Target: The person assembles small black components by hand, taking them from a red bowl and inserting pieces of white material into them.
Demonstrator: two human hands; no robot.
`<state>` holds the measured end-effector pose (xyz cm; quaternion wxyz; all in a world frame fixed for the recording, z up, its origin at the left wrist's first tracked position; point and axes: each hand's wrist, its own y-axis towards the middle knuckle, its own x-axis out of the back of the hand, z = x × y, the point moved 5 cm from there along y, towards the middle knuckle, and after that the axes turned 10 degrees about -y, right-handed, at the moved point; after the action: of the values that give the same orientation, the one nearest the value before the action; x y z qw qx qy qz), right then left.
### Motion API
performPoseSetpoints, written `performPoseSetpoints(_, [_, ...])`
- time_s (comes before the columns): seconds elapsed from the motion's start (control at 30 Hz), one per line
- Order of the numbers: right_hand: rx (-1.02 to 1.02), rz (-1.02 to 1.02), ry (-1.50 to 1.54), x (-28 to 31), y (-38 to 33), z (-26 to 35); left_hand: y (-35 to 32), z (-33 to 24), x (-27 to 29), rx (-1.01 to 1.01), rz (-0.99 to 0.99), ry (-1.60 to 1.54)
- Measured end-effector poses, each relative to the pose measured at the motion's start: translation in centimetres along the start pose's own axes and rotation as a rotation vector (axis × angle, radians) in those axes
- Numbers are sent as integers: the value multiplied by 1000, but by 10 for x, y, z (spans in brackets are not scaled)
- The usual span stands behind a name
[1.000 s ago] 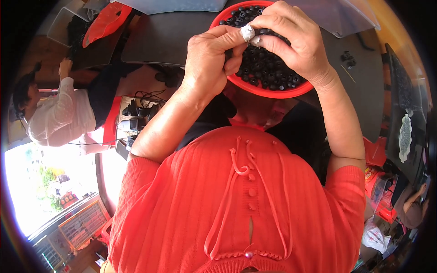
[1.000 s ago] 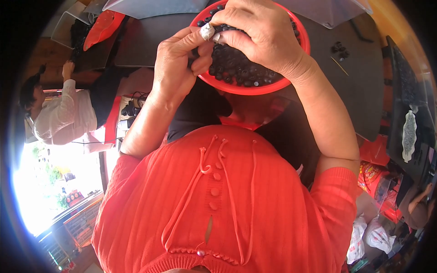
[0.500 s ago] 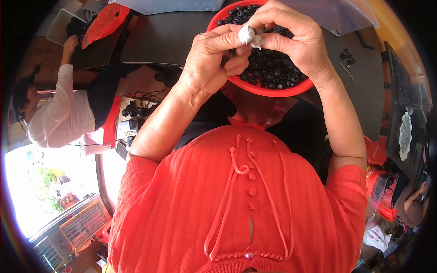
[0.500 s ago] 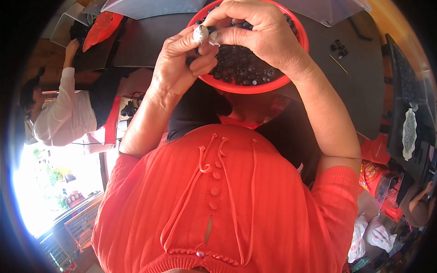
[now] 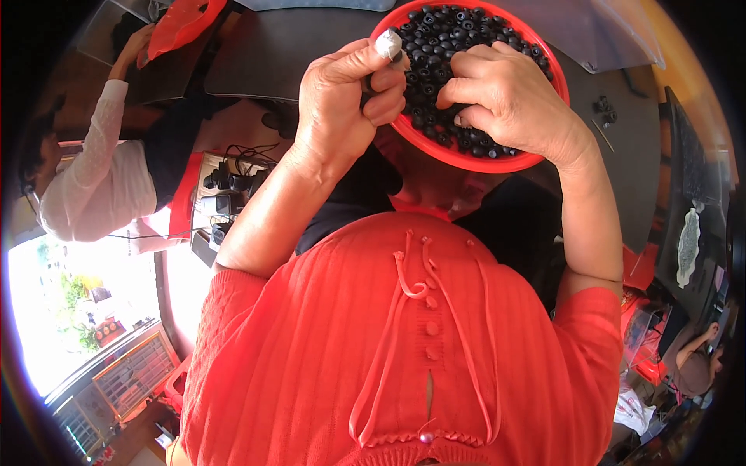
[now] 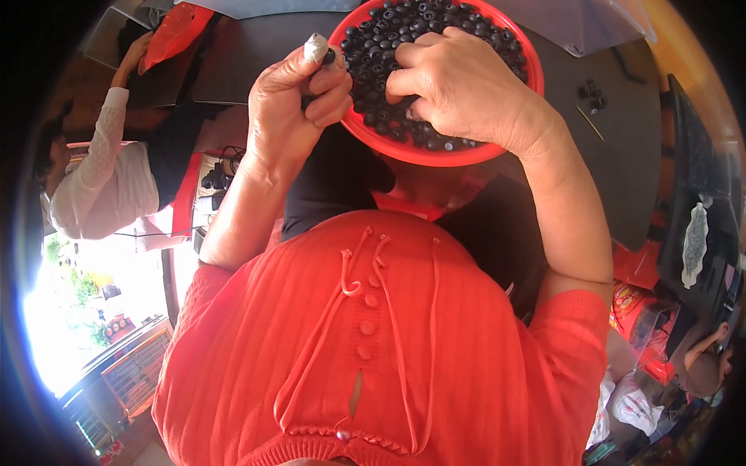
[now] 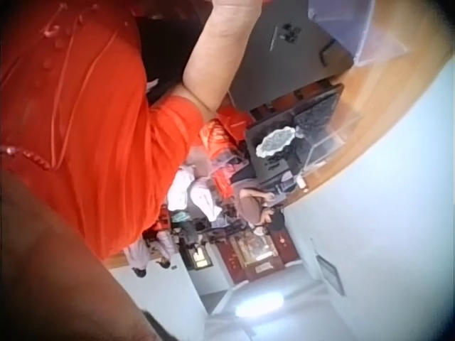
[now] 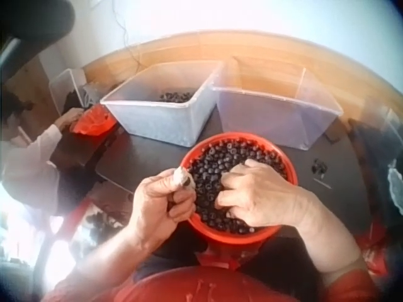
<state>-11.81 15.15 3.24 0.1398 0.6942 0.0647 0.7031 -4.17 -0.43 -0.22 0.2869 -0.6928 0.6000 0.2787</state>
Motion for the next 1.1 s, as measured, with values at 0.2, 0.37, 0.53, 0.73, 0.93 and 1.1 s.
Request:
performPoseSetpoints(0.2, [-41,-9,42,1,1,-5,5,1,6,81,20,-30])
performPoseSetpoints(0.37, [-125,-241,529,23,-4,-25,0,4,-8,184,58,-82])
performPoseSetpoints(0.53, [-111,-407,627,36,-7,-29,2,10,-20,211,51,48])
performPoseSetpoints(0.73, [-110,-429,623,36,-6,-27,4,21,-31,241,70,-4])
performPoseSetpoints(0.93, [-90,-418,641,35,-4,-27,10,30,-29,303,81,-96])
performPoseSetpoints(1.1, [-175,-411,724,32,-6,-28,8,34,-31,313,114,-179])
